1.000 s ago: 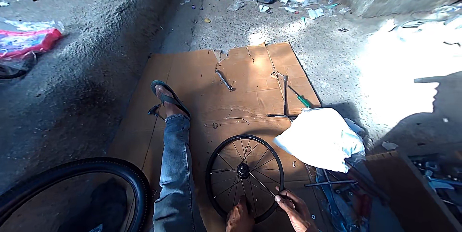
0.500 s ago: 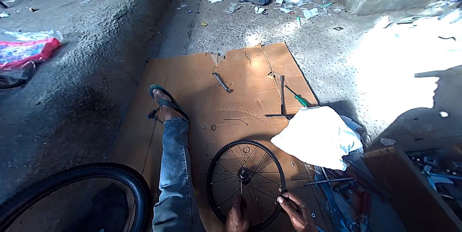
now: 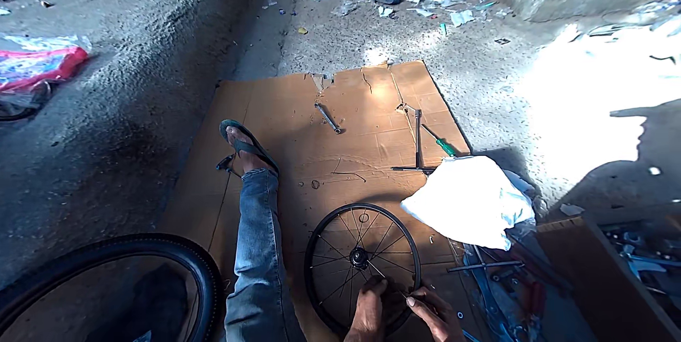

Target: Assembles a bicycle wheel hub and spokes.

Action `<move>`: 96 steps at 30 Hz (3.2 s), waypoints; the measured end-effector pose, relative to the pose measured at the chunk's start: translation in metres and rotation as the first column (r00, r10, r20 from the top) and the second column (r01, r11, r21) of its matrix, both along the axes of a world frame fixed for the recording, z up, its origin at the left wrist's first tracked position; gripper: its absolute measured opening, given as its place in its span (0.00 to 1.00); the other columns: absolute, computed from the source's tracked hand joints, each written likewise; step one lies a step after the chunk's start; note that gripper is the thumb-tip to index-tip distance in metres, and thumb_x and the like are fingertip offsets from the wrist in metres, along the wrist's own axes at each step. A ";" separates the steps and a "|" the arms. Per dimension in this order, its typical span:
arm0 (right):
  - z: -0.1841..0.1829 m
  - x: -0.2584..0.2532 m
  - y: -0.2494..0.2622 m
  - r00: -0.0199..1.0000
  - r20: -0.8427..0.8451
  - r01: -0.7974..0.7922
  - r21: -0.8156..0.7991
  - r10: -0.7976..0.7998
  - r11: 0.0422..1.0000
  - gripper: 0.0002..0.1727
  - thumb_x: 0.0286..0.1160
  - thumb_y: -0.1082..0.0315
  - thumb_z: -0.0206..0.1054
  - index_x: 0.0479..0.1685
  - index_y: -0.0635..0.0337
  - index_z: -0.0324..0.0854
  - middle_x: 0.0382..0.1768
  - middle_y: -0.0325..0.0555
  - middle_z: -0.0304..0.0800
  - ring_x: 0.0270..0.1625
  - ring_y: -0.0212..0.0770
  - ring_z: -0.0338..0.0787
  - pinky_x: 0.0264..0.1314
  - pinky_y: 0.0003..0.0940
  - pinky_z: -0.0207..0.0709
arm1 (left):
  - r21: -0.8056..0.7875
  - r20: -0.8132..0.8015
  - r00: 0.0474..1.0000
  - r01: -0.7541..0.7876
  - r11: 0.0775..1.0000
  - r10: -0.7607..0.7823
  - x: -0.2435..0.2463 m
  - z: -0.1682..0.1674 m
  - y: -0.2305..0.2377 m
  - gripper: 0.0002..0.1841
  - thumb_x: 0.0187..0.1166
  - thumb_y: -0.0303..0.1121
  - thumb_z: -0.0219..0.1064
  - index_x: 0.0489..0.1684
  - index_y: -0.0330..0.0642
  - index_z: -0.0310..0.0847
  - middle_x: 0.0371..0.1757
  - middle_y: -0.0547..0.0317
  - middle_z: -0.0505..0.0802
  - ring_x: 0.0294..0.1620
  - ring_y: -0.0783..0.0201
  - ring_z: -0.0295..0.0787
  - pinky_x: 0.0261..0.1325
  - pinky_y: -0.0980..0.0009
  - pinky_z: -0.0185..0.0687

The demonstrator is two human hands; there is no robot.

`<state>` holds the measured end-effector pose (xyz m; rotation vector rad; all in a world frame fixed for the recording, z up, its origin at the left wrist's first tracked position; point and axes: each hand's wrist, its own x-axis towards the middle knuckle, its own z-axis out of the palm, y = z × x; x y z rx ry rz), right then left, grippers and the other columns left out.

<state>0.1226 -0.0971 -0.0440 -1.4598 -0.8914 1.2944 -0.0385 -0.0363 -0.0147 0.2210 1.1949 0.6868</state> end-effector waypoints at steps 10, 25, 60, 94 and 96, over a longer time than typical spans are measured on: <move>-0.001 0.016 0.001 0.999 0.005 -0.041 -0.079 0.041 0.996 0.12 0.70 0.60 0.77 0.38 0.60 0.84 0.57 0.50 0.89 0.54 0.41 0.90 0.54 0.37 0.89 | 0.069 0.029 0.998 0.048 0.996 -0.050 -0.031 0.000 0.008 0.11 0.85 0.23 0.62 0.59 0.27 0.79 0.45 0.38 0.95 0.41 0.51 0.96 0.46 0.59 0.93; -0.003 0.015 0.027 0.993 0.028 0.114 0.017 -0.114 0.993 0.23 0.62 0.69 0.74 0.58 0.65 0.76 0.57 0.54 0.88 0.50 0.45 0.93 0.50 0.36 0.91 | 0.238 -0.156 0.974 0.201 0.950 -0.167 -0.032 -0.027 0.002 0.08 0.74 0.31 0.75 0.44 0.38 0.85 0.31 0.61 0.88 0.21 0.73 0.74 0.23 0.77 0.70; -0.056 0.055 -0.011 0.263 0.903 -0.317 -0.252 0.340 0.914 0.09 0.72 0.62 0.66 0.43 0.52 0.89 0.44 0.45 0.90 0.47 0.45 0.92 0.48 0.43 0.88 | 0.225 -0.173 0.979 -0.066 0.972 0.106 0.003 -0.037 0.001 0.08 0.82 0.28 0.69 0.44 0.28 0.86 0.30 0.48 0.94 0.26 0.59 0.93 0.32 0.63 0.95; -0.035 0.021 0.006 0.860 0.510 -0.098 0.156 0.005 0.983 0.07 0.71 0.68 0.69 0.44 0.58 0.88 0.41 0.39 0.88 0.35 0.28 0.88 0.34 0.22 0.86 | 0.180 -0.106 0.993 0.061 0.982 -0.042 0.003 -0.037 0.005 0.09 0.79 0.28 0.73 0.48 0.28 0.87 0.31 0.46 0.95 0.28 0.58 0.94 0.39 0.63 0.95; -0.032 0.019 0.005 0.884 0.467 -0.063 0.102 0.008 0.993 0.08 0.75 0.69 0.66 0.47 0.60 0.87 0.41 0.41 0.88 0.33 0.32 0.88 0.33 0.26 0.87 | 0.196 -0.122 0.992 0.064 0.979 -0.040 0.006 -0.038 0.005 0.09 0.80 0.29 0.72 0.47 0.29 0.87 0.31 0.47 0.95 0.28 0.59 0.94 0.39 0.64 0.95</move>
